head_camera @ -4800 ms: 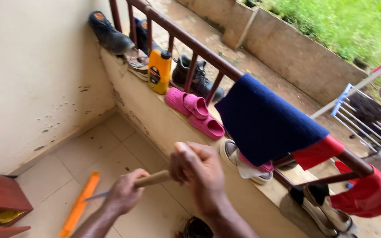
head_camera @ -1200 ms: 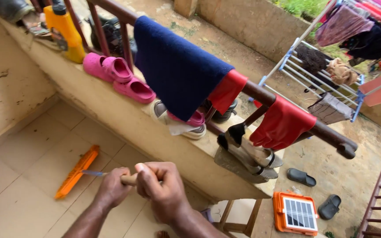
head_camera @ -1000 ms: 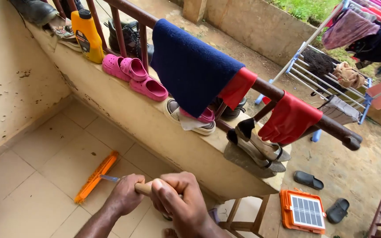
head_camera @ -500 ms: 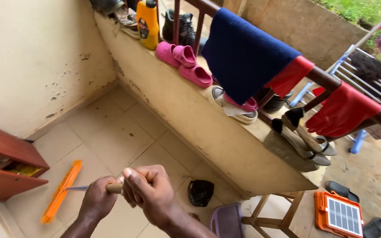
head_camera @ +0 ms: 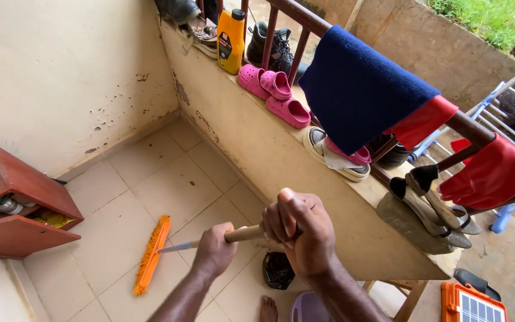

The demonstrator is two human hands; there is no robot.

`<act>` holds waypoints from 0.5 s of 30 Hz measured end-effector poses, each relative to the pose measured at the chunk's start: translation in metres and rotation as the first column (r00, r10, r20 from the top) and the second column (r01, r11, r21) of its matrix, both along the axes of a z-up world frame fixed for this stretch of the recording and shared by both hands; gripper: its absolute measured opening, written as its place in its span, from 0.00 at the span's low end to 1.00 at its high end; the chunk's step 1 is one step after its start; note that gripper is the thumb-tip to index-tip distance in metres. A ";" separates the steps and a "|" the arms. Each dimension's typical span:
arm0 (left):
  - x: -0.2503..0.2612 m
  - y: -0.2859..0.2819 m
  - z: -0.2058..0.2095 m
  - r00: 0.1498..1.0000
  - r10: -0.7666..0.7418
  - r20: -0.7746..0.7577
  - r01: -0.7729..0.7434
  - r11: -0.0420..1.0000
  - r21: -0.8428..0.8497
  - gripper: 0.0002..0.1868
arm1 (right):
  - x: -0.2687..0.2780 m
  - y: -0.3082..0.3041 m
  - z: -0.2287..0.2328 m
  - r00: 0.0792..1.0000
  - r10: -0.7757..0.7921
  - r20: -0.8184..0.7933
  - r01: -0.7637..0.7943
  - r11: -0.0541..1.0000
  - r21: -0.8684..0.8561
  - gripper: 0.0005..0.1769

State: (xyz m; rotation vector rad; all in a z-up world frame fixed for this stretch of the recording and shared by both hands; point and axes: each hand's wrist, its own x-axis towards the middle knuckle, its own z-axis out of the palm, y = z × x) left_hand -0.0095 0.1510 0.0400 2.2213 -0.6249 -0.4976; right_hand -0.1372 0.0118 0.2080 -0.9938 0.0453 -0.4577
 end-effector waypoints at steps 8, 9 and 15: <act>0.039 0.043 0.037 0.986 0.057 0.156 -0.067 0.996 0.062 0.17 | 0.046 0.022 0.033 0.995 0.038 0.088 -0.041 0.998 0.040 0.26; 0.042 0.054 0.042 0.977 0.125 0.172 -0.134 0.990 0.045 0.17 | 0.056 0.027 0.032 0.994 0.068 0.088 -0.074 0.996 0.057 0.27; 0.062 0.130 0.035 0.938 0.332 0.096 -0.345 0.915 0.209 0.19 | 0.115 0.071 0.004 0.966 0.260 -0.003 -0.256 0.954 0.154 0.29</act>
